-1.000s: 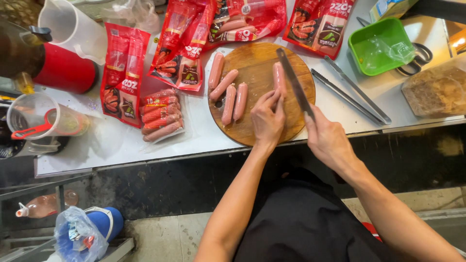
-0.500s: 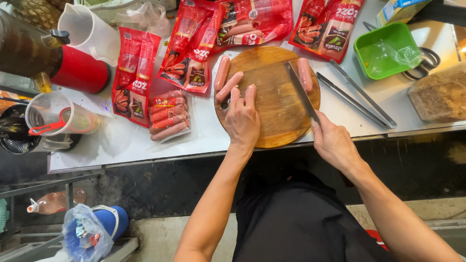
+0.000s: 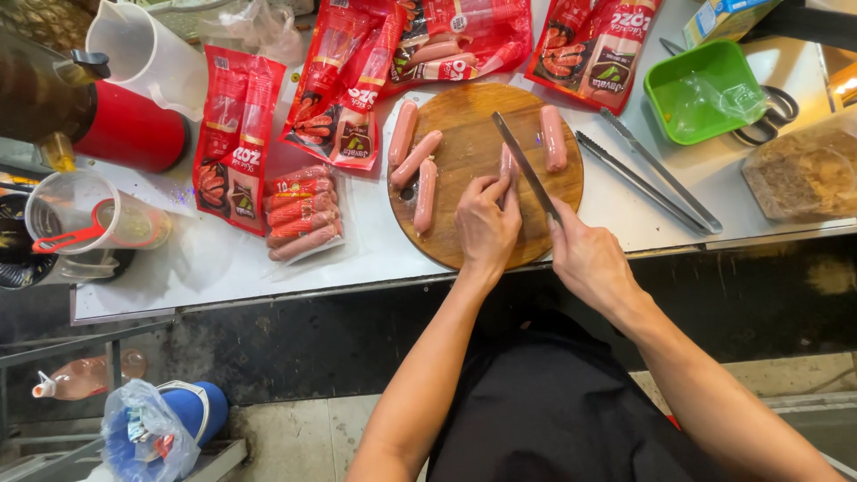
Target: Score and cut sausages on a wooden cutting board before placing them in a bowl.
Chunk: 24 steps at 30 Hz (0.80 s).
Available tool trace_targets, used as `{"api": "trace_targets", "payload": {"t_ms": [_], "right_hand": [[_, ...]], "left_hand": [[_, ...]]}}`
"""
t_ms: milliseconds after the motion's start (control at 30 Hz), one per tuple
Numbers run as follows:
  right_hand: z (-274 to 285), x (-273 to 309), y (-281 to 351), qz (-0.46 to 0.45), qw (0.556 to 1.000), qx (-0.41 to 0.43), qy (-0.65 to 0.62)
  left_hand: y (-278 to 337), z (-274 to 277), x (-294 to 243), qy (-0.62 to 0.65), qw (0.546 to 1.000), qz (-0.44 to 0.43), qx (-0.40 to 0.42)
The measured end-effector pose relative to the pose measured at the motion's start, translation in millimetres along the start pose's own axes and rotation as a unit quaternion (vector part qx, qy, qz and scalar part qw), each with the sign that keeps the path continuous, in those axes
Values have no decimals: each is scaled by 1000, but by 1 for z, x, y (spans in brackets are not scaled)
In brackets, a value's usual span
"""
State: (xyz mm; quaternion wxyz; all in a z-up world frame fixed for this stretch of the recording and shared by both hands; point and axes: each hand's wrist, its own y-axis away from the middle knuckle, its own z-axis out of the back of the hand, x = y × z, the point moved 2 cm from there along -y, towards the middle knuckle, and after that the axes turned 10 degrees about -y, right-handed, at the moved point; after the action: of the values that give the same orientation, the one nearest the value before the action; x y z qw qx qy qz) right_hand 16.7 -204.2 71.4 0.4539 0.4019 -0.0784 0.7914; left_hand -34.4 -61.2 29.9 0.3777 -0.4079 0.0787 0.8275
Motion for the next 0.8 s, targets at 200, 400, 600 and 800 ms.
{"api": "trace_targets", "payload": {"t_ms": [200, 400, 600, 800], "right_hand": [[-14, 0, -15, 20, 1000, 0, 9], [-17, 1, -5, 36, 999, 1, 14], [-13, 10, 4, 42, 999, 4, -3], [-21, 6, 9, 20, 999, 28, 6]], "left_hand": [[20, -4, 12, 24, 998, -30, -42], [23, 0, 14, 58, 998, -26, -27], [30, 10, 8, 62, 997, -38, -29], [30, 11, 14, 80, 996, -38, -14]]}}
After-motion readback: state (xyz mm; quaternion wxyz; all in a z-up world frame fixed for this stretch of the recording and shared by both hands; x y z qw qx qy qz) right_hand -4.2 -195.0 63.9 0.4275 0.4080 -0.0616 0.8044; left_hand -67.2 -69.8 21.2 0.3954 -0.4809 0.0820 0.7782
